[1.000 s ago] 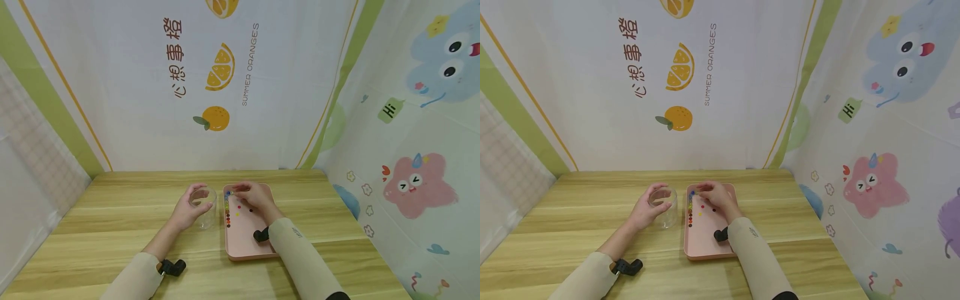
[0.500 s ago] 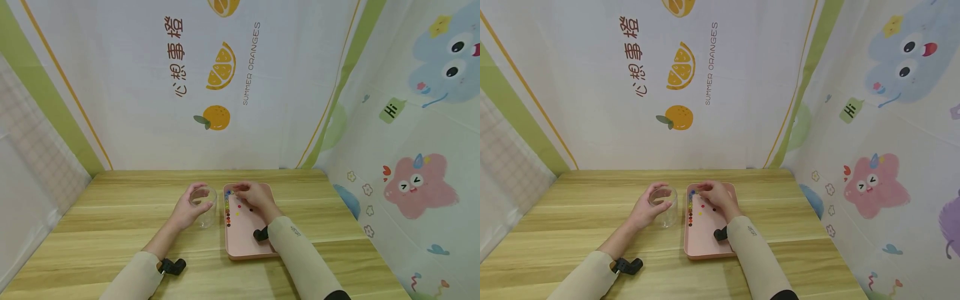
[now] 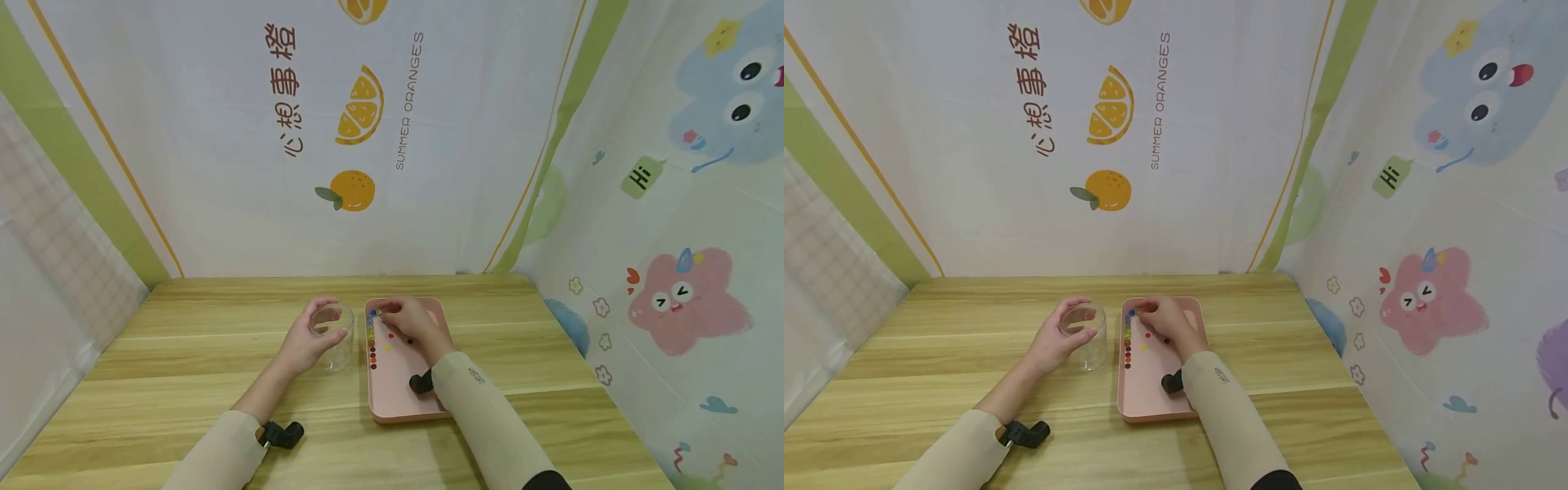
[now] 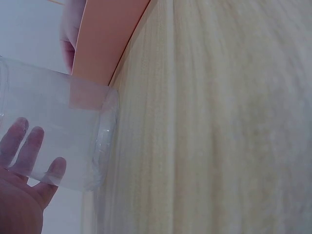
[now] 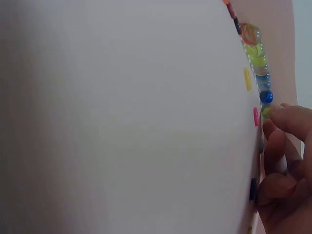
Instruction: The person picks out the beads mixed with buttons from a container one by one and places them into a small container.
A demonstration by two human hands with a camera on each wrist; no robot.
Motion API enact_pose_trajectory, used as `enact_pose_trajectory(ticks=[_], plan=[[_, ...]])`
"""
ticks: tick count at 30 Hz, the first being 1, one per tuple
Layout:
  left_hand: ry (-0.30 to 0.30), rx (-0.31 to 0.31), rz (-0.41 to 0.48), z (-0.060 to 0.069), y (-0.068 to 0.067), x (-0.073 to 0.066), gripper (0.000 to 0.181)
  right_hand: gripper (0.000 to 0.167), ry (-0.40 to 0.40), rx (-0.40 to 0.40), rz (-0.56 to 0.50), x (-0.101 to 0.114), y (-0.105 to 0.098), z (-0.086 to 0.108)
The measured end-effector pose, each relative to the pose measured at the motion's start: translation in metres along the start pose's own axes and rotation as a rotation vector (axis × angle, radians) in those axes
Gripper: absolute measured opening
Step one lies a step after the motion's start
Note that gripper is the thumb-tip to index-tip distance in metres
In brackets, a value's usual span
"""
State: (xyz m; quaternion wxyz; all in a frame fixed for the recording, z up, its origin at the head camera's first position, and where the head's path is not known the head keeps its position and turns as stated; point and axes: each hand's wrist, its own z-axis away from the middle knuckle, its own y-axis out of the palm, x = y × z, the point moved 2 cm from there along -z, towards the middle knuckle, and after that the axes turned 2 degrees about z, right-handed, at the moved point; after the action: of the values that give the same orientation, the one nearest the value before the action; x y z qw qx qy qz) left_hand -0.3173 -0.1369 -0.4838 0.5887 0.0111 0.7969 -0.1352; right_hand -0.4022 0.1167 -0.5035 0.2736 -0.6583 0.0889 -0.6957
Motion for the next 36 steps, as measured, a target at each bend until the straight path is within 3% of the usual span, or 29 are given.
enact_pose_trajectory(ticks=[9,16,24,36], plan=[[-0.002,0.005,0.005,0.0,0.0,0.001,0.065,0.031,0.029,0.011,0.023,-0.003,0.005,-0.003],[0.007,0.0,-0.003,0.001,0.0,-0.002,0.063,0.031,-0.015,-0.016,0.084,0.001,0.007,-0.001],[0.004,0.002,-0.009,0.001,0.0,-0.001,0.063,0.031,0.008,-0.021,0.037,0.002,0.008,0.003],[0.01,-0.004,-0.006,0.0,-0.001,0.0,0.063,0.033,0.07,-0.042,0.172,0.012,0.008,0.003]])
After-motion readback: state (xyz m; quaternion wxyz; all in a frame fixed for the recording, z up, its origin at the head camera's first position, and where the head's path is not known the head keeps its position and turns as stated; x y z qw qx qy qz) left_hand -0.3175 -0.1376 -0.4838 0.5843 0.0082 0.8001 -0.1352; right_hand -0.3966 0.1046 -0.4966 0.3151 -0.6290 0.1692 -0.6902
